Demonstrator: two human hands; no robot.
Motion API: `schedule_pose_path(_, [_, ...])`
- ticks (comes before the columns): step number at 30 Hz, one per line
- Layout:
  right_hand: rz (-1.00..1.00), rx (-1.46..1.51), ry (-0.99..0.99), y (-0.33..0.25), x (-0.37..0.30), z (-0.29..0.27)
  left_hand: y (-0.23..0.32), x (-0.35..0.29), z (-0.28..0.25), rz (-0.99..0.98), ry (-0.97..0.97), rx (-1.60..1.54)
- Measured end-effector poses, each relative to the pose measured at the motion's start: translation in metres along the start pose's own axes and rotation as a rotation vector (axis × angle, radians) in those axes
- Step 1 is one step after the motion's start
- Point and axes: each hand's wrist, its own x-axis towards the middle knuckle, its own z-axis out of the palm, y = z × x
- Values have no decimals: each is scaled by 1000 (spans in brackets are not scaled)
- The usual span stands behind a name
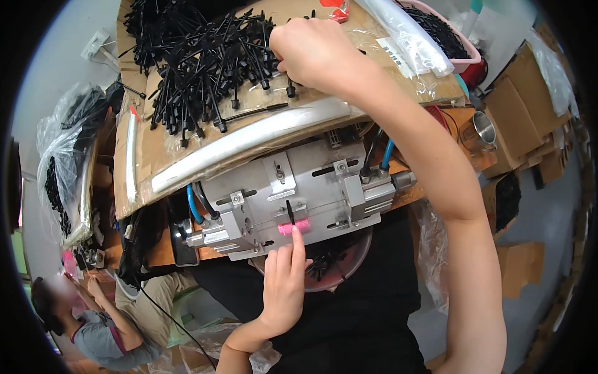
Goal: The person inserts black cable ties into a metal jig on a workbench and secures them by pressing a pink lever. They repeatedly pick up ties from a cardboard box, place them into the jig, and release them into a pink bowl below. The person also gathers and inspects a bundle of the processed ties.
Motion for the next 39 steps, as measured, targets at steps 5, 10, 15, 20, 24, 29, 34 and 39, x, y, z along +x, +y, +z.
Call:
schedule_pose_path(5, [296, 815, 32, -7, -12, -48, -4, 9, 2, 6, 14, -13])
schedule_pose_path(10, [239, 1423, 226, -34, -83, -57, -16, 33, -37, 78, 82, -116])
schedule_pose_path(15, [-38, 862, 264, -111, -192, 17, -67, 142, -89, 70, 428, -34])
schedule_pose_path(20, [36, 683, 111, -145, -231, 52, -81, 164, -112, 80, 160, -182])
schedule_pose_path(24, [11, 657, 118, -148, -225, 65, -82, 156, -115, 60, 147, -263])
schedule_pose_path(29, [22, 626, 89, -145, -225, 64, -84, 156, -117, 10, 101, -365])
schedule_pose_path(34, [-180, 448, 196, -105, -176, 21, -85, 122, -126, 19, 278, -422])
schedule_pose_path(39, [-228, -165, 153, -16, -56, 0, -42, 50, -87, 18, 384, -220])
